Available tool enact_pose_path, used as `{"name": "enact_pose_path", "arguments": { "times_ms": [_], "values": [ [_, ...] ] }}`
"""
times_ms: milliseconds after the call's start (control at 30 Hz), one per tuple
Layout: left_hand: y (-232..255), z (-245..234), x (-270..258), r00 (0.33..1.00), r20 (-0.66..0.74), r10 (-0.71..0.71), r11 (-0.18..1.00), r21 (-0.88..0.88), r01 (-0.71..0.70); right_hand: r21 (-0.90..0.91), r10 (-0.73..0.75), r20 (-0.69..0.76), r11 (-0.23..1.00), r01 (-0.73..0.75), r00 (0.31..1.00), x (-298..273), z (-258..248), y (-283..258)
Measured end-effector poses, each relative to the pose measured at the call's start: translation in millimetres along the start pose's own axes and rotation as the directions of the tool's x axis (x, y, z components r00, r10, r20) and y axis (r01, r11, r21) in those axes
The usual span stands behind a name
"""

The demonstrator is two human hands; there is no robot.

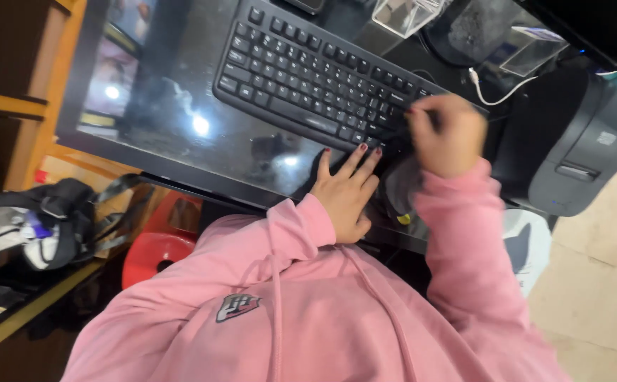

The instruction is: Cleaning a computer keyboard and monitor using a cloth at a workstation.

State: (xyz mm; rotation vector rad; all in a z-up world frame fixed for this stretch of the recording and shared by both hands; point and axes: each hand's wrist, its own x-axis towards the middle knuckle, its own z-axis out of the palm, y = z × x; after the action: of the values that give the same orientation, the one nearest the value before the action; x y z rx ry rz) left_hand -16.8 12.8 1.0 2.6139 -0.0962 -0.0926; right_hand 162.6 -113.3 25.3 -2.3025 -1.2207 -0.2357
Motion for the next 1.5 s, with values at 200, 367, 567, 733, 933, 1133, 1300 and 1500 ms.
{"name": "enact_pose_path", "arguments": {
  "times_ms": [200, 367, 567, 733, 933, 1133, 1300, 1500],
  "values": [
    [-48, -31, -46, 0.916, -0.388, 0.106, 0.975, -0.143, -0.173, 0.605, 0.64, 0.173, 0.531, -0.594, 0.748, -70, -86, -25],
    [-95, -55, -59, 0.886, -0.456, -0.087, 0.993, -0.111, 0.041, 0.813, 0.735, 0.102, 0.327, -0.482, 0.67, -114, -88, -42],
    [-125, -80, -31, 0.886, -0.451, -0.103, 0.994, -0.064, 0.084, 0.788, 0.869, 0.081, 0.244, -0.565, 0.489, -116, -46, -56],
    [-172, -86, -21, 0.915, -0.388, -0.112, 0.991, 0.019, 0.129, 0.453, 0.724, -0.2, 0.665, -0.593, 0.66, -69, 2, -51],
    [-211, -87, -27, 0.948, -0.288, -0.137, 0.988, 0.028, 0.151, 0.087, 0.462, -0.255, 0.886, -0.456, 0.849, -22, 49, -44],
    [-213, -100, -30, 0.946, -0.318, -0.065, 0.997, 0.012, 0.073, 0.277, 0.617, -0.432, 0.785, -0.554, 0.658, -40, 25, -30],
    [-170, -118, -21, 0.954, -0.293, 0.066, 0.972, -0.198, -0.128, 0.798, 0.839, -0.197, 0.437, -0.414, 0.506, -35, -14, -113],
    [-108, -132, -11, 0.882, -0.231, 0.411, 0.704, -0.534, -0.468, 0.802, 0.702, 0.035, 0.405, -0.439, 0.712, -24, 4, -200]
  ]
}}
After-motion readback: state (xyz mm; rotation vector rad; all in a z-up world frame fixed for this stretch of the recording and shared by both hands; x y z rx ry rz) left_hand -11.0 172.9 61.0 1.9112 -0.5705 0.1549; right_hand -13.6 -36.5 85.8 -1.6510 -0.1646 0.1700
